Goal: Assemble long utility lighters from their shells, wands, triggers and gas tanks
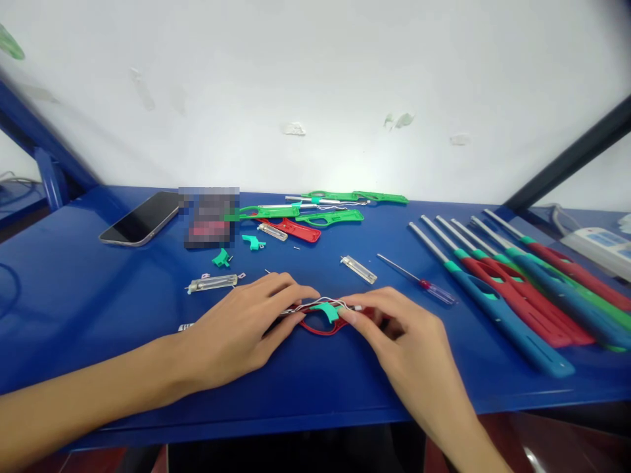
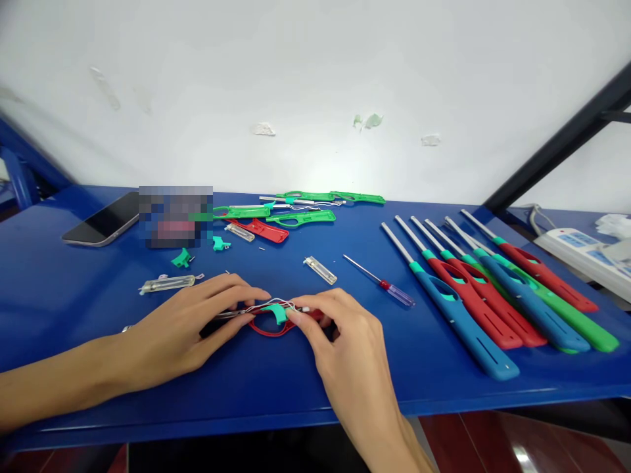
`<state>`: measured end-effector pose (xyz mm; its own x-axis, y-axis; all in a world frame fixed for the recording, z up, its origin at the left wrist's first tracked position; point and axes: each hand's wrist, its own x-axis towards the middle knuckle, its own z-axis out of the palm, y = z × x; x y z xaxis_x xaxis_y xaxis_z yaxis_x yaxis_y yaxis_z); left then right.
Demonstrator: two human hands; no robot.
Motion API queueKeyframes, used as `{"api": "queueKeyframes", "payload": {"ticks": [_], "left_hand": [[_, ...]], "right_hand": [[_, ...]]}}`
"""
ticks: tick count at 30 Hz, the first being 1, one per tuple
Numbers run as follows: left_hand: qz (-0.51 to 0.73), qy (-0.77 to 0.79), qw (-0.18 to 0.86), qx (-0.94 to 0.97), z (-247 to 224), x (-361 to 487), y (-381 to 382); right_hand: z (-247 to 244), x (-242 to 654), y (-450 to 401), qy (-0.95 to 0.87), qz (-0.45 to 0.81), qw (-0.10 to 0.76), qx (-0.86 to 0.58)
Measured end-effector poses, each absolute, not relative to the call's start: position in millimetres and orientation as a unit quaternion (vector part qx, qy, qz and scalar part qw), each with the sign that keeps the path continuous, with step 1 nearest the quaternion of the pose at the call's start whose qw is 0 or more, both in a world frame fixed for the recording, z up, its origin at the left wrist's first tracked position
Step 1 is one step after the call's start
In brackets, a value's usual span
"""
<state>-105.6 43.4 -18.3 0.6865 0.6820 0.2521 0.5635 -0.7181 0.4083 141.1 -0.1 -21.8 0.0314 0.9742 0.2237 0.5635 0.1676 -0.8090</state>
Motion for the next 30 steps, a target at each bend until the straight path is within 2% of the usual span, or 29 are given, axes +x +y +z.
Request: {"api": "queueKeyframes", "payload": {"ticks": [5, 11, 18, 30], "left_hand": [[0.202, 0.323, 0.163, 0.91, -19.7, -106.4, 44.7], [0.203, 0.298, 0.114, 0.926, -21.8, -109.8, 45.8], [0.206, 0.285, 0.114, 0.929, -20.4, -109.8, 46.7], [0.198, 0.284, 0.115, 0.931, -17.0, -108.6, 46.2]], "right_hand": [[-22.0, 142.1, 1.2, -0.656, 0.251, 0.4, -0.588], [-24.2, 143.2, 1.6, -0.655, 0.263, 0.395, -0.588], [-23.0, 144.9, -1.6, -0.651, 0.239, 0.411, -0.591], [-21.9, 149.0, -0.6, -0.629, 0.28, 0.421, -0.591]]}}
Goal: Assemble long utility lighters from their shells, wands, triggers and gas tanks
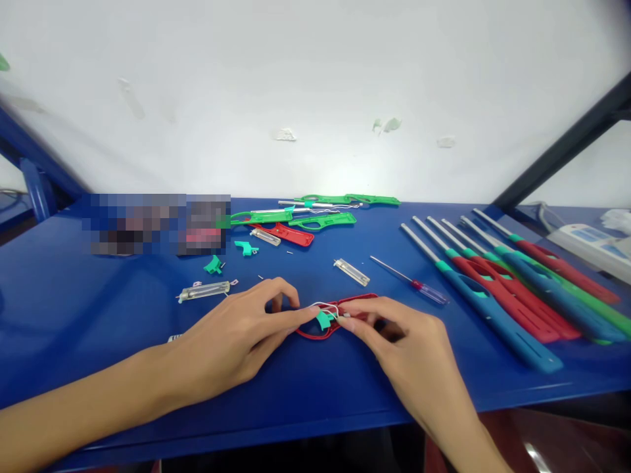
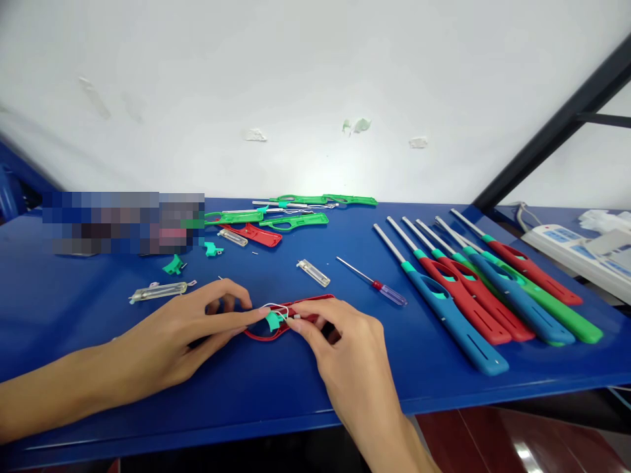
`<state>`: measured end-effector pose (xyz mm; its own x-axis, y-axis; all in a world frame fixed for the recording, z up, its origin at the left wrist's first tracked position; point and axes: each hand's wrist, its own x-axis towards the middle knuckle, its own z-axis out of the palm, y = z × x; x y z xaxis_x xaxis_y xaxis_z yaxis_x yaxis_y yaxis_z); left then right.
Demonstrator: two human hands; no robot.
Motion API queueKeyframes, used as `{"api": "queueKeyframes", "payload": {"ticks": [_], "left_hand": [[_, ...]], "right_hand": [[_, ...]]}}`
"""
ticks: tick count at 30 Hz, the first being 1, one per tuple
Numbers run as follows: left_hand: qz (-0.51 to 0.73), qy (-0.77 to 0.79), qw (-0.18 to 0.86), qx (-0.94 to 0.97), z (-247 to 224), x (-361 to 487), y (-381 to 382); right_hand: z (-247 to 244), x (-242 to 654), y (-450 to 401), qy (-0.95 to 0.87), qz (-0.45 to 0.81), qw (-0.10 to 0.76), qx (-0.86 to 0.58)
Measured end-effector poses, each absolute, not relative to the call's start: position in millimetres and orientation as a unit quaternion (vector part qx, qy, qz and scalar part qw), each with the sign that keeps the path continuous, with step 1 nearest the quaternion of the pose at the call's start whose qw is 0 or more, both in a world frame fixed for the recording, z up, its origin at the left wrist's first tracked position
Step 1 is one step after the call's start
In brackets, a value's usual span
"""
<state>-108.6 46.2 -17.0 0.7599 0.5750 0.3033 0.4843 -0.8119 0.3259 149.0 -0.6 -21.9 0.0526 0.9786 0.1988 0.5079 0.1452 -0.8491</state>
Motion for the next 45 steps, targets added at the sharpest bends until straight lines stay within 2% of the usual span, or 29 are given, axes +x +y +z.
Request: {"api": "queueKeyframes", "payload": {"ticks": [9, 20, 29, 45], "left_hand": [[0.21, 0.293, 0.116, 0.926, -14.0, -106.4, 39.2], [0.28, 0.307, 0.134, 0.9, -14.2, -101.8, 43.4], [0.281, 0.3, 0.099, 0.906, -14.4, -101.8, 42.0], [0.286, 0.291, 0.113, 0.906, -21.3, -103.2, 44.8]], "right_hand": [[-21.7, 151.3, 0.1, -0.624, 0.322, 0.404, -0.586], [-22.5, 149.5, -2.5, -0.651, 0.284, 0.396, -0.582], [-20.9, 149.2, -3.5, -0.663, 0.292, 0.395, -0.565], [-21.2, 148.7, -2.8, -0.696, 0.277, 0.4, -0.527]]}}
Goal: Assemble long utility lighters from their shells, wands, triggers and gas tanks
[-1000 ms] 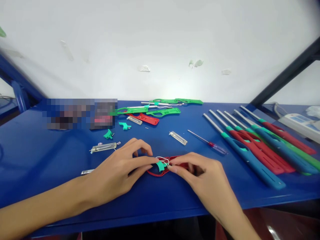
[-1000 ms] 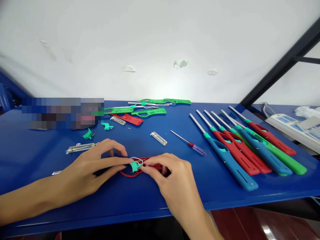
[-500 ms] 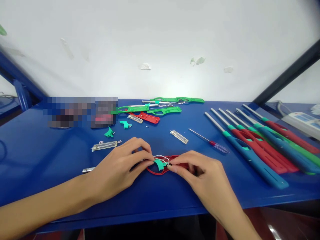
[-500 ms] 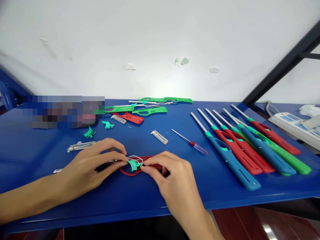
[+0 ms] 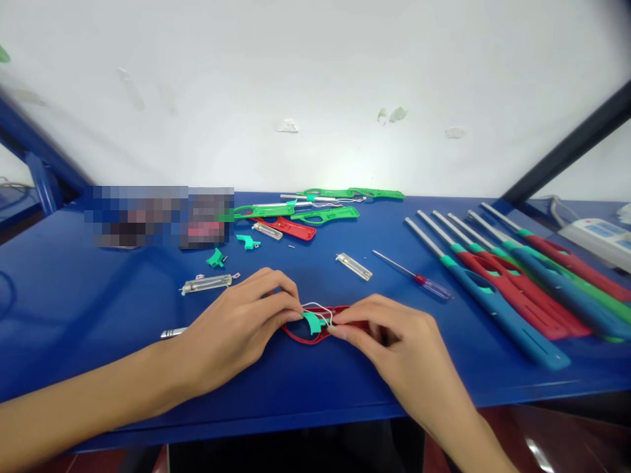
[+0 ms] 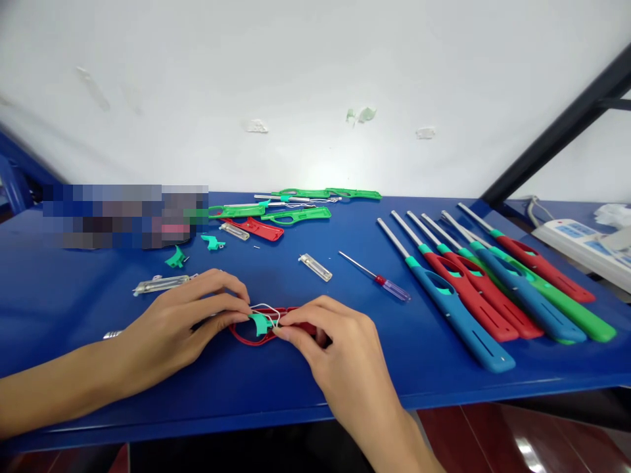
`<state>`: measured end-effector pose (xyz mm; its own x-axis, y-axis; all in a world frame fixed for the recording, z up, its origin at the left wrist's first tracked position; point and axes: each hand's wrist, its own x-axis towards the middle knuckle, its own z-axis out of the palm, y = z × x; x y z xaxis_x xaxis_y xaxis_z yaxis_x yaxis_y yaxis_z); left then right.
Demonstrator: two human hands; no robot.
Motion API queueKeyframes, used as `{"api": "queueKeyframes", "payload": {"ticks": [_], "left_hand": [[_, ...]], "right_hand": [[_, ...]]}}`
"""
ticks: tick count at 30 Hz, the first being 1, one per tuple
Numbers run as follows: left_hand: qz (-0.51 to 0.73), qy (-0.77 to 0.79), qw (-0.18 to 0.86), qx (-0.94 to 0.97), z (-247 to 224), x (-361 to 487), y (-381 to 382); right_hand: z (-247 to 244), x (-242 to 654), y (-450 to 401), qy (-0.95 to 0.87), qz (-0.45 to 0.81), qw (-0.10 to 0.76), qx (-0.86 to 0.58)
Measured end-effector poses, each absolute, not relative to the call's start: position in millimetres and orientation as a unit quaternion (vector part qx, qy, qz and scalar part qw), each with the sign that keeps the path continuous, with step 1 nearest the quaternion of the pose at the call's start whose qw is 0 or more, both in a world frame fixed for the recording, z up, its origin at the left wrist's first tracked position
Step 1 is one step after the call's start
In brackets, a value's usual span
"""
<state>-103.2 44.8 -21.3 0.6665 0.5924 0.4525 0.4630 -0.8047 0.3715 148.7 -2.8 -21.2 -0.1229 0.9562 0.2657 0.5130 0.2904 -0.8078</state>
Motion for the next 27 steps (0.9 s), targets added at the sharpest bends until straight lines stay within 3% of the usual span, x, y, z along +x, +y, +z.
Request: {"api": "queueKeyframes", "payload": {"ticks": [27], "left_hand": [[0.279, 0.305, 0.092, 0.906, -20.5, -98.3, 44.6]], "right_hand": [[-20.9, 150.1, -2.5, -0.715, 0.267, 0.388, -0.516]]}}
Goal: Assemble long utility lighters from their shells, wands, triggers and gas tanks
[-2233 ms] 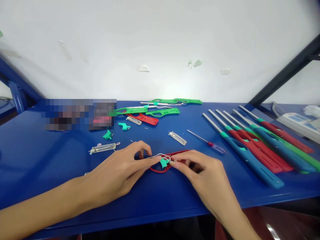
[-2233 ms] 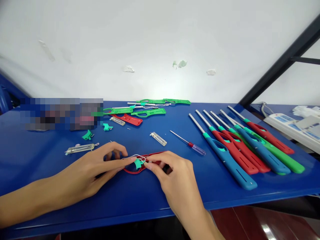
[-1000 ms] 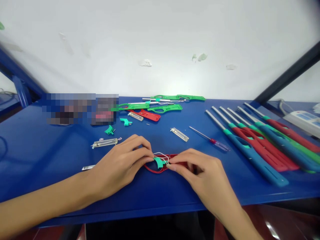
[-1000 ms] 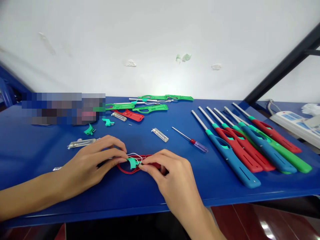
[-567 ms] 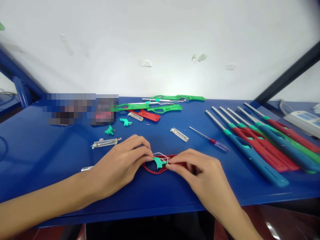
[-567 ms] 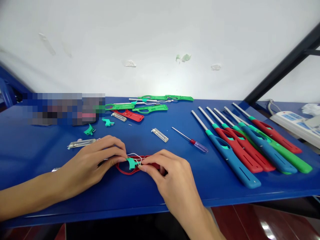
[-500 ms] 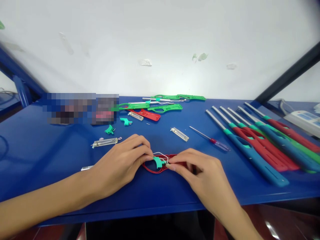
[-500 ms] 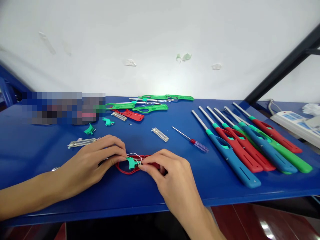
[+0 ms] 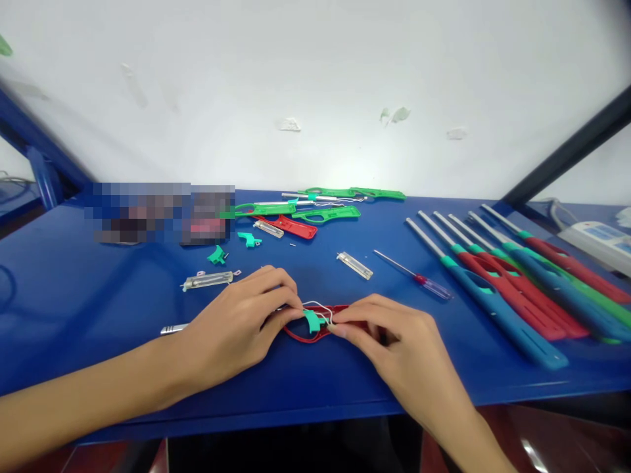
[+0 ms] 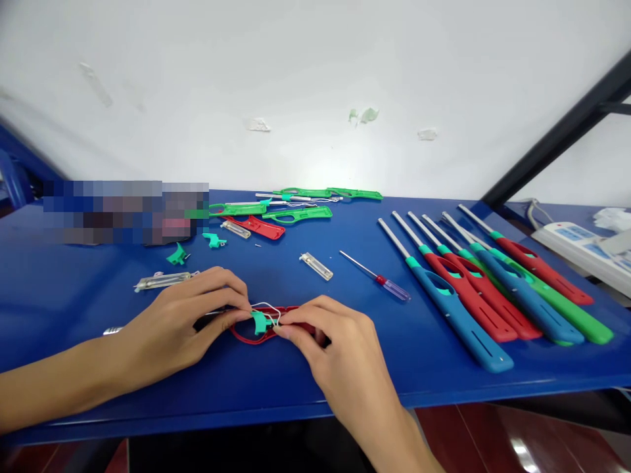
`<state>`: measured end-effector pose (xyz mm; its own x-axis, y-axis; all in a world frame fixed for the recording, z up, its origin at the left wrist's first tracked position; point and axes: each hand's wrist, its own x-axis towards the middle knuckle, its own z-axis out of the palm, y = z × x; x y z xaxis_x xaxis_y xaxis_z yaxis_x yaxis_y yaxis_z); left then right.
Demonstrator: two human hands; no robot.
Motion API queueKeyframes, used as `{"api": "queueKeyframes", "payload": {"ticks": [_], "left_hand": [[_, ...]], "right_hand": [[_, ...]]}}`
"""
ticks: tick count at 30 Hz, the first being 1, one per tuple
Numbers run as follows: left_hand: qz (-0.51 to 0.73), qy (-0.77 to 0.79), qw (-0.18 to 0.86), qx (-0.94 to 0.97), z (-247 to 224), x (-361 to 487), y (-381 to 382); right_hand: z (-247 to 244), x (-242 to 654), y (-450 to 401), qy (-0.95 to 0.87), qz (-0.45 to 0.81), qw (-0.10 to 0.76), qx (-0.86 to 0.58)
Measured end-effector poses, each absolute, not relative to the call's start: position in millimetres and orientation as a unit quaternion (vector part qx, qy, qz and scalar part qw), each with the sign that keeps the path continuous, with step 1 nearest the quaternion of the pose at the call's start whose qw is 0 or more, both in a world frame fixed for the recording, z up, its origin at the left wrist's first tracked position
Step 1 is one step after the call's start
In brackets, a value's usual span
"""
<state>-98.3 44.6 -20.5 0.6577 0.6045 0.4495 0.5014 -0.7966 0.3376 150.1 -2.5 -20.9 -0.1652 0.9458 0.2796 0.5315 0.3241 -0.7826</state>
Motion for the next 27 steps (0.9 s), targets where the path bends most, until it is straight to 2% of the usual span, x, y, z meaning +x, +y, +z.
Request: {"api": "queueKeyframes", "payload": {"ticks": [17, 23, 27], "left_hand": [[0.227, 0.232, -0.091, 0.941, -16.2, -101.9, 37.7], [0.259, 0.251, -0.003, 0.933, -15.2, -100.2, 36.4], [0.254, 0.253, -0.012, 0.933, -16.0, -100.0, 37.5]], "right_hand": [[-21.1, 149.8, -3.2, -0.716, 0.278, 0.387, -0.51], [-20.9, 151.7, -2.6, -0.722, 0.283, 0.386, -0.5], [-20.7, 151.8, -3.3, -0.723, 0.284, 0.382, -0.502]]}}
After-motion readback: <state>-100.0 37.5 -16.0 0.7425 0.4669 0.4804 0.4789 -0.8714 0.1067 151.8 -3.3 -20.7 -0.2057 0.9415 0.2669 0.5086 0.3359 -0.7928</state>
